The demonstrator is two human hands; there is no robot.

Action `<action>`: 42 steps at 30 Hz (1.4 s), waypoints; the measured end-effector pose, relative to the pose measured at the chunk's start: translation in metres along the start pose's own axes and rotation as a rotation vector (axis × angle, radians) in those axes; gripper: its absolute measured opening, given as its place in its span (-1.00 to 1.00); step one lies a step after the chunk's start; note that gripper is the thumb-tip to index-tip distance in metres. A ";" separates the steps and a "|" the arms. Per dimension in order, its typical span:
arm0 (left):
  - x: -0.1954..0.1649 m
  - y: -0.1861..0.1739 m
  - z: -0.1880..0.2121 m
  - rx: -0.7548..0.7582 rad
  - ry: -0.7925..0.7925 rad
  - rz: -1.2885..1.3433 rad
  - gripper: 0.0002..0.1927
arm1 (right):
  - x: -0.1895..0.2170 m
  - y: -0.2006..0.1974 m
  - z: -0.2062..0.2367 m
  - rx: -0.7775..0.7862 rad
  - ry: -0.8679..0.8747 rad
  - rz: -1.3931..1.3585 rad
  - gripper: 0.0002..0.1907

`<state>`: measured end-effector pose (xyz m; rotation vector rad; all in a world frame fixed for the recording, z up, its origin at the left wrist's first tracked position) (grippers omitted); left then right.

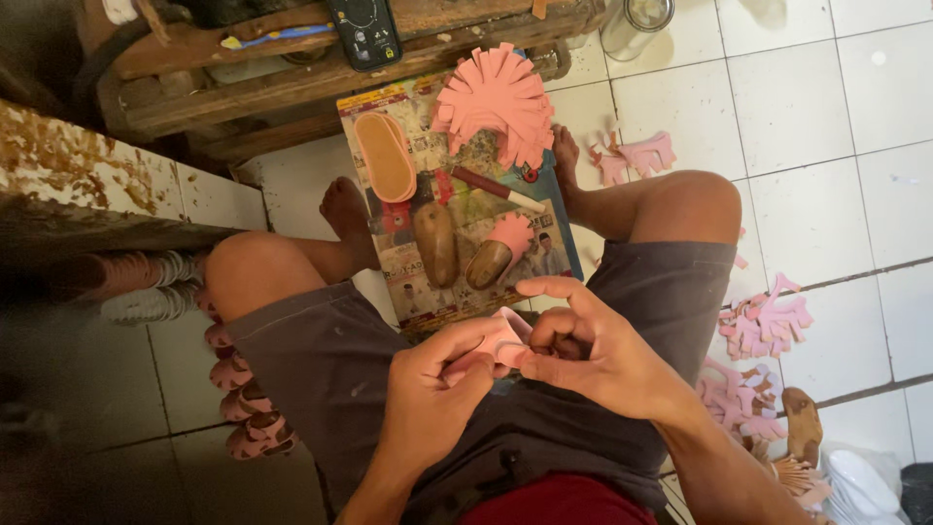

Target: The person sits on the floor assembling pink strap sandals over a wooden shoe last. They heat the straps over a small gas burner, press and shape the straps onto the last, tap them with a hammer, pick another last from a shelf, and continue fitting straps and insoles.

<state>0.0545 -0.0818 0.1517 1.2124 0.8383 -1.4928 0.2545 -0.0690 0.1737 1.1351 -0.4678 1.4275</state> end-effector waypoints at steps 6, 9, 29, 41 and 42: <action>0.007 0.001 -0.001 -0.071 -0.074 0.035 -0.67 | -0.011 -0.002 -0.001 -0.020 -0.041 -0.010 -0.37; 0.006 0.003 0.000 -0.033 -0.059 0.019 -0.65 | -0.017 -0.004 -0.003 -0.057 -0.049 -0.022 -0.39; 0.101 0.045 -0.126 -0.202 0.273 -1.060 -0.28 | -0.012 -0.053 0.047 -0.570 -0.502 0.455 -0.86; 0.128 0.033 -0.152 -0.175 -0.196 0.180 -0.51 | -0.019 -0.042 0.042 -0.529 -0.650 0.719 -0.80; 0.118 0.031 -0.144 -0.171 -0.225 0.321 -0.53 | -0.020 -0.039 0.040 -0.533 -0.661 0.749 -0.80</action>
Point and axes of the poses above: each hand's wrist, its own z-axis away from the middle knuckle, its own y-axis out of the palm, x = y × z, the point moved 3 cm from there along -z, towards the middle knuckle, and after that the axes turned 13 degrees about -z, right-handed, at the moved point
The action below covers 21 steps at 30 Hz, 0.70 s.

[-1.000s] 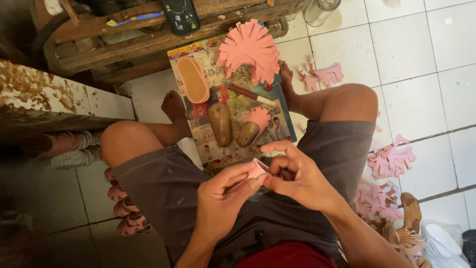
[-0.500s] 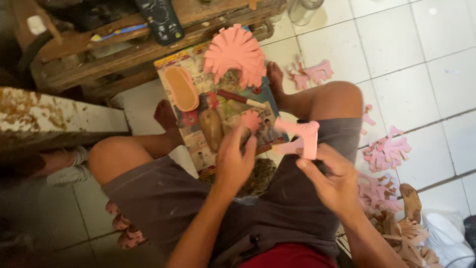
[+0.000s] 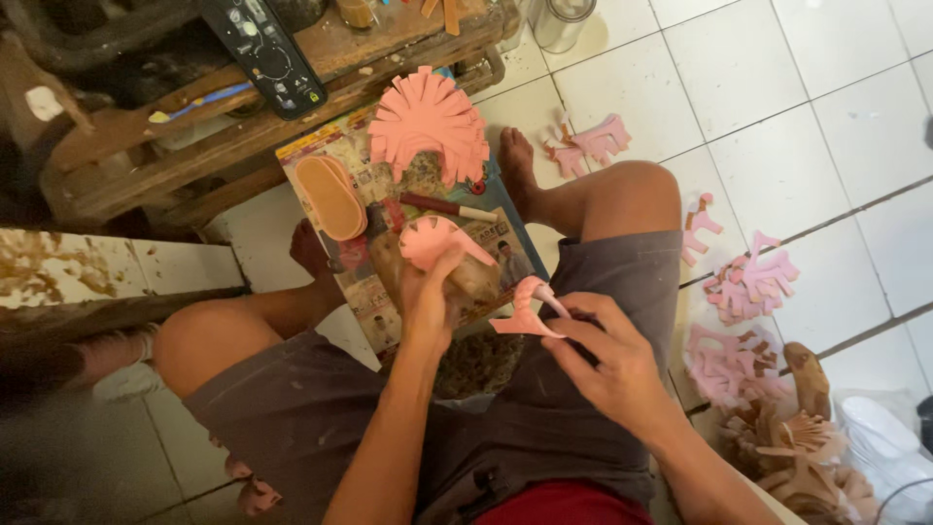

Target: The person sits on the floor assembling pink strap sandals over a wooden shoe last. They heat the straps over a small gas burner, press and shape the straps onto the last, tap them with a hammer, pick another last from a shelf, and continue fitting straps and insoles.

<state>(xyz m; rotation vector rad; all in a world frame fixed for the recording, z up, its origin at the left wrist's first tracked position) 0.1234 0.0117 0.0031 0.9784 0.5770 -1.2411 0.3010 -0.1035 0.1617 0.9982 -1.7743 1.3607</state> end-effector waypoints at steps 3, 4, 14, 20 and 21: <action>-0.024 0.011 0.028 -0.015 -0.026 0.062 -0.57 | 0.004 0.010 -0.004 0.018 -0.070 0.033 -0.81; -0.029 0.014 0.041 -0.039 -0.029 0.027 -0.57 | 0.006 0.013 -0.006 0.024 -0.096 0.044 -0.79; -0.055 0.026 0.096 0.318 0.260 0.132 -0.53 | 0.021 0.018 -0.014 0.028 -0.185 -0.060 -0.49; -0.042 0.020 0.103 0.264 0.300 0.176 -0.41 | 0.025 0.024 -0.010 0.061 -0.198 -0.081 -0.43; -0.038 0.020 0.104 0.192 0.309 0.197 -0.37 | 0.025 0.025 -0.009 0.071 -0.194 -0.088 -0.43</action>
Point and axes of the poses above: each hand's wrist, its own z-axis away from the middle knuckle, its own y-axis out of the palm, x = y × z, the point moved 3 cm from there along -z, towards the middle knuckle, and after that the axes turned 13 degrees about -z, right-handed, at the moved point
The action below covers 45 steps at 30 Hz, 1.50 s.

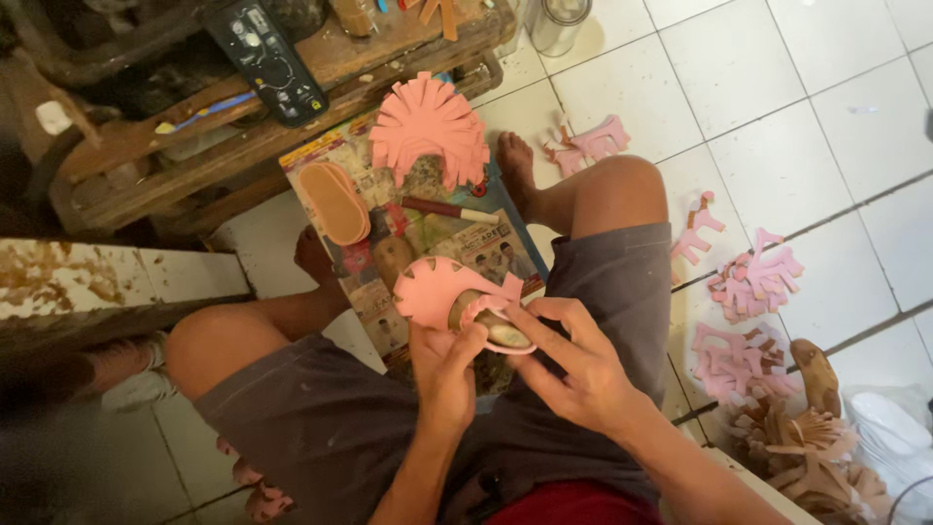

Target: The person sits on the floor assembling pink strap sandals over a wooden shoe last. They heat the straps over a small gas burner, press and shape the straps onto the last, tap them with a hammer, pick another last from a shelf, and continue fitting straps and insoles.

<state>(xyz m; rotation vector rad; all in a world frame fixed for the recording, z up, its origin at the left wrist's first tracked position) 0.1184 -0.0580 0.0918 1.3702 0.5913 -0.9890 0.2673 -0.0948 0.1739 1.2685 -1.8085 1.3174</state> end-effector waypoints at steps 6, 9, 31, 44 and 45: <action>0.004 -0.001 0.017 -0.064 0.093 0.070 -0.29 | -0.001 0.003 0.009 -0.135 -0.058 -0.072 -0.43; 0.002 -0.003 0.024 -0.145 0.095 0.027 -0.24 | -0.007 0.006 0.011 -0.111 -0.136 -0.074 -0.44; -0.011 0.003 0.030 -0.085 -0.021 0.033 -0.41 | -0.010 0.001 -0.003 0.079 -0.082 -0.165 -0.47; -0.023 0.010 0.047 -0.140 0.086 0.069 -0.39 | -0.014 0.007 0.007 0.021 -0.164 -0.219 -0.46; -0.023 0.008 0.051 -0.109 0.111 0.079 -0.38 | -0.011 0.007 0.007 0.013 -0.188 -0.166 -0.46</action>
Point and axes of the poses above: each hand's wrist, its own z-axis away from the middle knuckle, its own y-axis out of the palm, x = y × z, the point moved 3 cm from there along -z, towards the middle knuckle, and after that the axes turned 13 degrees about -z, right-handed, at the moved point
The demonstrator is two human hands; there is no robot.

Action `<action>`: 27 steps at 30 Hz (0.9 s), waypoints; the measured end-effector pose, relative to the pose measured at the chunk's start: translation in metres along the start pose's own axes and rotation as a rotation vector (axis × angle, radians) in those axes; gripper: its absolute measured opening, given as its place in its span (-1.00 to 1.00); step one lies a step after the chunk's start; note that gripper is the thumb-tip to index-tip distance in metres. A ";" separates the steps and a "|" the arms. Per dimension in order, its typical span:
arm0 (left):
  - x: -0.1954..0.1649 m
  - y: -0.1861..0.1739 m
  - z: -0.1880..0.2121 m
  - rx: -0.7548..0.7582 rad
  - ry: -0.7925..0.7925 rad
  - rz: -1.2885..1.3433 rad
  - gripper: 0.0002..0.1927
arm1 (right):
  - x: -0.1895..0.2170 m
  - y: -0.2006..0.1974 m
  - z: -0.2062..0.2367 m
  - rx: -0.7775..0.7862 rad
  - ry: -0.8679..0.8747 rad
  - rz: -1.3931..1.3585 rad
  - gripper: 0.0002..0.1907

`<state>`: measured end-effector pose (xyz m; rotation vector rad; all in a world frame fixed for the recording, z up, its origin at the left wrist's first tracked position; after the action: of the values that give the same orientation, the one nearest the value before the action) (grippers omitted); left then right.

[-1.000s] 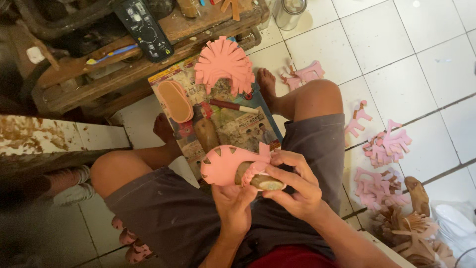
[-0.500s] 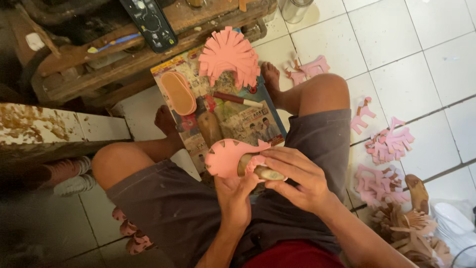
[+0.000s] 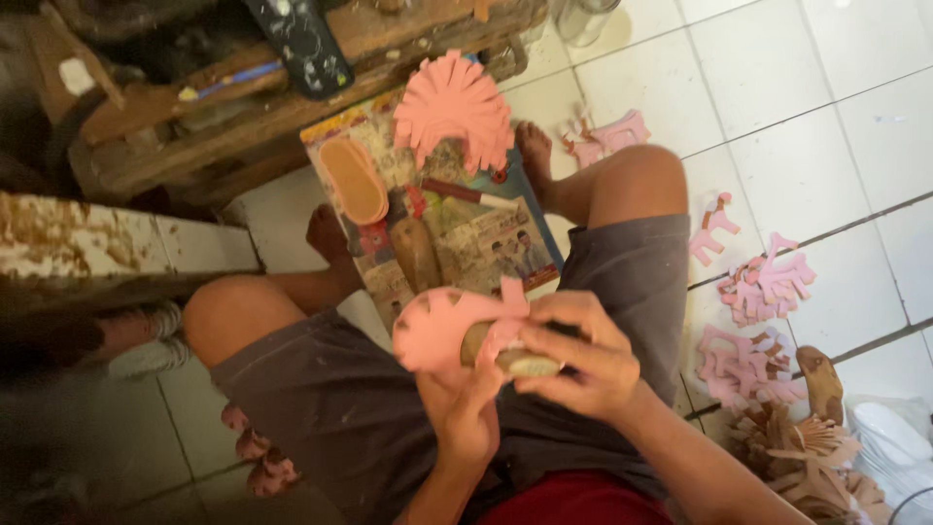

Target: The person sits on the floor assembling pink strap sandals over a wooden shoe last. They heat the straps over a small gas burner, press and shape the straps onto the last, tap them with a hammer, pick another last from a shelf, and continue fitting straps and insoles.

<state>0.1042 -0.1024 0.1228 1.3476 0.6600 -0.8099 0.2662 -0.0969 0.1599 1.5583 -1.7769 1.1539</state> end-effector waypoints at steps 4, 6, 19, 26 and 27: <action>0.004 -0.010 0.009 -0.031 0.020 0.042 -0.31 | 0.010 0.006 -0.007 -0.006 -0.126 0.004 -0.47; 0.007 -0.013 0.011 -0.049 0.010 0.043 -0.33 | 0.013 0.010 -0.010 -0.006 -0.149 -0.003 -0.45; -0.008 -0.010 0.008 -0.119 -0.033 -0.036 -0.53 | 0.004 0.017 -0.002 -0.010 0.035 -0.194 -0.43; -0.011 -0.008 0.003 -0.153 -0.194 0.022 -0.49 | -0.006 0.015 -0.004 -0.032 0.321 -0.281 -0.53; -0.012 -0.009 0.002 -0.176 -0.219 0.029 -0.48 | -0.009 0.013 -0.005 -0.049 0.403 -0.318 -0.55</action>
<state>0.0901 -0.1027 0.1277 1.0895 0.5252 -0.8417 0.2546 -0.0882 0.1515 1.3973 -1.2376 1.1564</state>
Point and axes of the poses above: each hand's wrist, its own z-axis away from the middle knuckle, its own y-axis out of the palm, x = y × z, the point moved 3 cm from there along -z, towards the middle knuckle, and after that the axes turned 13 degrees about -z, right-handed, at the moved point
